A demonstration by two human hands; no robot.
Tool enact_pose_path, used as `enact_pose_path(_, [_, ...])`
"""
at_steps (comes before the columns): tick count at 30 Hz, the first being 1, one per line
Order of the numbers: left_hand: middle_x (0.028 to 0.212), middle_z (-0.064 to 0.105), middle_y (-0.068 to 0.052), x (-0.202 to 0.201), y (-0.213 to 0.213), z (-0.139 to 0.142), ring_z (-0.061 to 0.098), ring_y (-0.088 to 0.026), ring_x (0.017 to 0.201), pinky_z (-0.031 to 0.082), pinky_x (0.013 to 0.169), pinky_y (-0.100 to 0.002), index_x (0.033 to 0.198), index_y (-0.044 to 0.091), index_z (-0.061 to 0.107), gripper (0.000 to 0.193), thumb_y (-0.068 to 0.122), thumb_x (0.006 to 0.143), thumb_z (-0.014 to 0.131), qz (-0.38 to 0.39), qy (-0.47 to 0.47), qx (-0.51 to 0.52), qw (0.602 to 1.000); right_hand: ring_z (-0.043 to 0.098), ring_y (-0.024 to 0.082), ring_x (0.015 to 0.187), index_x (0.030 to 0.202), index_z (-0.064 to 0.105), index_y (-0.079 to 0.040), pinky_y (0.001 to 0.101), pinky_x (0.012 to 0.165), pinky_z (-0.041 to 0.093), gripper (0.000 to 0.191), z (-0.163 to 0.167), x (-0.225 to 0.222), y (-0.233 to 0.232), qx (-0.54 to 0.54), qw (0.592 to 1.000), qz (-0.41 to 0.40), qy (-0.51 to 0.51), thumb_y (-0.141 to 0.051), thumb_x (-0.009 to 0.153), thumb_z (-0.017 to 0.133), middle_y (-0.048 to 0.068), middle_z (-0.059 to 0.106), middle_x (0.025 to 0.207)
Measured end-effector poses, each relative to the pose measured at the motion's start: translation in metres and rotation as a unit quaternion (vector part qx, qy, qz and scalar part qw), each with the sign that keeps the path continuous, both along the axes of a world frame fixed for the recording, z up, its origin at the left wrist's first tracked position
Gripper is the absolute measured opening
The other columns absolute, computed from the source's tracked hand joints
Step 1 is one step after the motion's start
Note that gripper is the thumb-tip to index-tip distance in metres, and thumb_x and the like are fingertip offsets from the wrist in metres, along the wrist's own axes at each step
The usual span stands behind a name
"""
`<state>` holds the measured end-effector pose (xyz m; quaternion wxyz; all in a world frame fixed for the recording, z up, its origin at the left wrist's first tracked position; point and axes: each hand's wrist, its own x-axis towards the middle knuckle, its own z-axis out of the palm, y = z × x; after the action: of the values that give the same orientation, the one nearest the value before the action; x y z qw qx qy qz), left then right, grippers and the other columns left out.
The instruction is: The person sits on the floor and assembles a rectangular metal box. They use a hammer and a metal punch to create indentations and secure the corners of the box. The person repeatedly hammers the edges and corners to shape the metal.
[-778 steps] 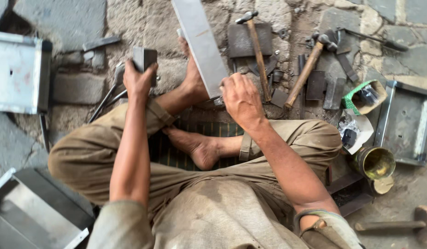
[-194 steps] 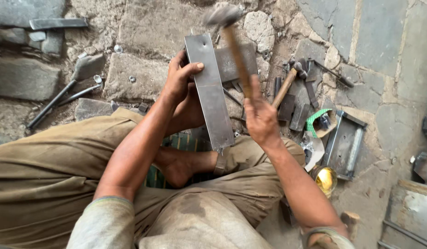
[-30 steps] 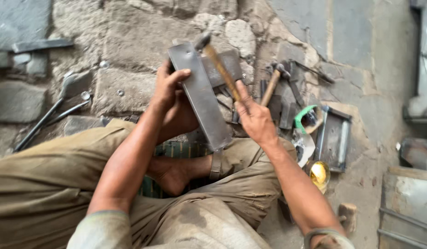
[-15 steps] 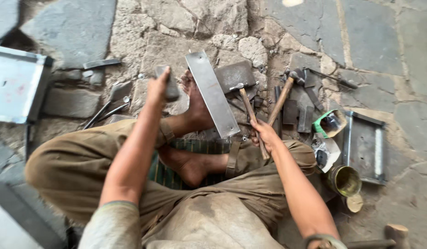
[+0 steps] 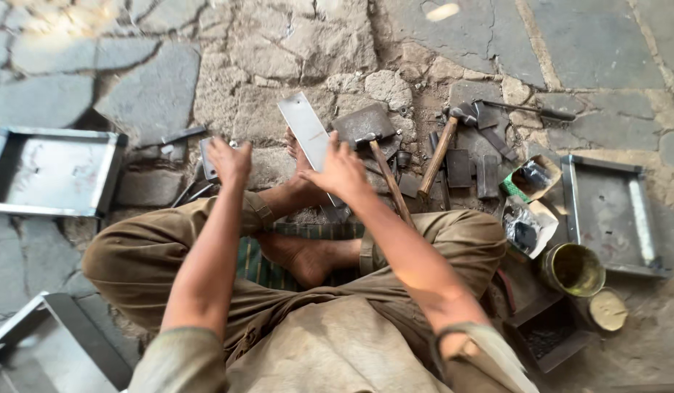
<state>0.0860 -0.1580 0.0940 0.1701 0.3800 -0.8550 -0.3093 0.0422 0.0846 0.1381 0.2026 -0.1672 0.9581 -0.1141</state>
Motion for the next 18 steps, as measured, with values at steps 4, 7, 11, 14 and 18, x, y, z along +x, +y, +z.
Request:
enact_pose_path(4, [0.138,0.055,-0.023,0.032,0.024,0.024,0.054,-0.036,0.128,0.045,0.109,-0.046,0.137,0.001,0.056,0.063,0.031,0.087,0.079,-0.083,0.099,0.123,0.984,0.076,0.034,0.098,0.156,0.025,0.003,0.042,0.081,0.065,0.1,-0.004,-0.011,-0.011,-0.073,0.994,-0.079,-0.004,-0.044,0.079,0.069,0.024,0.072,0.117])
enact_pose_path(7, [0.127,0.065,-0.019,0.029,0.016,0.042,0.062,-0.031,0.117,0.048,0.102,-0.044,0.132,-0.001,0.061,0.058,0.029,0.087,0.082,-0.083,0.208,0.088,0.971,0.071,0.031,0.09,0.124,0.062,0.002,0.0432,0.079,0.059,0.075,-0.012,-0.036,0.041,-0.111,0.986,-0.101,0.066,-0.056,0.078,0.077,0.019,0.074,0.103])
enact_pose_path(11, [0.121,0.068,-0.014,-0.015,0.01,0.073,0.062,-0.021,0.106,0.052,0.094,-0.036,0.128,-0.001,0.062,0.06,0.031,0.083,0.086,-0.143,0.247,0.132,0.949,0.071,0.023,0.085,0.105,0.071,0.001,0.0411,0.076,0.057,0.053,-0.011,-0.064,0.139,-0.35,0.916,-0.165,0.103,-0.04,0.071,0.078,0.013,0.075,0.094])
enact_pose_path(14, [0.131,0.059,-0.02,-0.044,0.038,0.093,0.057,-0.023,0.114,0.051,0.095,-0.038,0.139,-0.003,0.051,0.072,0.037,0.09,0.085,-0.231,0.226,0.206,0.924,0.069,0.026,0.092,0.115,0.071,0.002,0.04,0.083,0.056,0.058,0.001,-0.062,0.196,-0.517,0.842,-0.121,0.092,-0.04,0.076,0.077,0.016,0.073,0.104])
enact_pose_path(18, [0.136,0.056,-0.018,-0.051,0.096,0.117,0.056,-0.028,0.115,0.049,0.091,-0.043,0.147,0.002,0.041,0.087,0.051,0.086,0.078,-0.298,0.106,0.35,0.882,0.061,0.029,0.119,0.138,0.056,0.003,0.0418,0.103,0.048,0.072,0.019,-0.029,0.214,-0.631,0.762,-0.144,0.022,-0.032,0.078,0.076,0.018,0.062,0.13])
